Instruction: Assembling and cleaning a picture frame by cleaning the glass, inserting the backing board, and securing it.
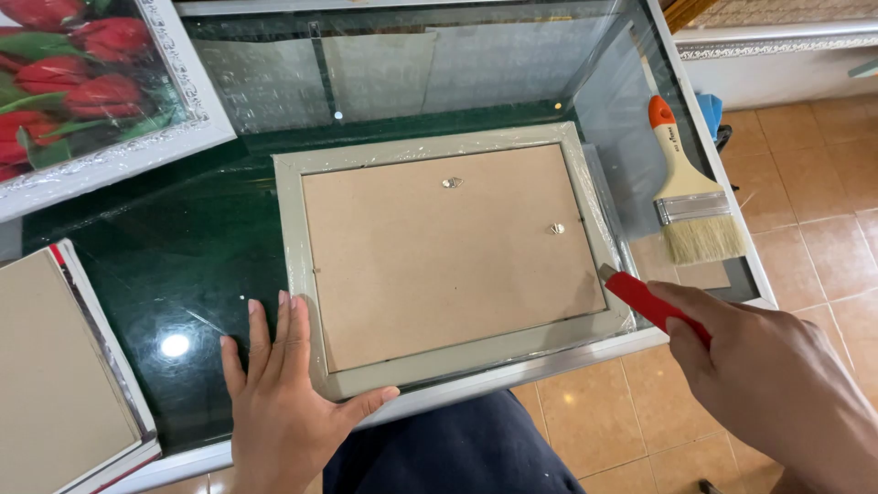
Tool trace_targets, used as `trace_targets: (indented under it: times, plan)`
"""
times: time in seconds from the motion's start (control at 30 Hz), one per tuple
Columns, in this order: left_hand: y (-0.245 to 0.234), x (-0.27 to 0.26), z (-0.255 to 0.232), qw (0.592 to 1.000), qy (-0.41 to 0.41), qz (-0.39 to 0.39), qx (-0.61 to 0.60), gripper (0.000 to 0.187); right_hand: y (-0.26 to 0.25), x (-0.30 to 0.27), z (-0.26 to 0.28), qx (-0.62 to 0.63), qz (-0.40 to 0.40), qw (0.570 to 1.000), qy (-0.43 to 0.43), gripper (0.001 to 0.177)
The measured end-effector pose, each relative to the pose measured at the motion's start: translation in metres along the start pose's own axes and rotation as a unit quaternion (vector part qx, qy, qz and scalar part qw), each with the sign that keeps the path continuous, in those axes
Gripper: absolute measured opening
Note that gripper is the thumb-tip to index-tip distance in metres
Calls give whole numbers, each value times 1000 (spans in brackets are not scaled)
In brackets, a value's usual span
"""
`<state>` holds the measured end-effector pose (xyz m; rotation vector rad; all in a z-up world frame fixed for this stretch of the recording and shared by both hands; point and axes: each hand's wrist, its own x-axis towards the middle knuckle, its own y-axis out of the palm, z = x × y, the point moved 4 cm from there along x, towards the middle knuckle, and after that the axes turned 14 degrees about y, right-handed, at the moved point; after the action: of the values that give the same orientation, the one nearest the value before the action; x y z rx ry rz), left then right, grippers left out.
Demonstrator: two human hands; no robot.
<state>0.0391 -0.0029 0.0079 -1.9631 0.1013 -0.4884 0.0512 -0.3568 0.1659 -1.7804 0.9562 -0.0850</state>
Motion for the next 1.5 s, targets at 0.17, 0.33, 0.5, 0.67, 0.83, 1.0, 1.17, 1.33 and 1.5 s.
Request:
trace_targets:
  times: [0.17,0.33,0.5,0.67,0.83,1.0,1.17,1.33,1.5]
  plan:
    - [-5,5,-1,999,-21,31,-30,139,-31,-19,60,285,-85,949,-102,36]
    - [-18,13,-7,992,-81,77,-58,153,-32,-8,186,415,-77,815,-396,33]
    - [-22,13,-8,989,-101,81,-77,158,-41,-11,237,407,-74,799,-437,36]
    - [-22,8,-6,992,-75,43,-88,155,-32,-50,207,341,-65,807,-478,38]
    - [-18,5,-3,995,-46,30,-86,151,-2,-89,160,266,42,802,-533,44]
    - [-13,5,-3,996,-35,39,-65,147,-7,-73,153,144,86,819,-549,51]
    - [-8,2,-2,999,-22,27,-37,142,-28,-30,120,43,84,869,-486,41]
    - [-7,0,-3,999,-17,20,-38,140,-18,33,52,-24,108,932,-345,42]
    - [-4,0,-4,999,-10,25,-18,137,-8,81,-3,-82,104,968,-215,44]
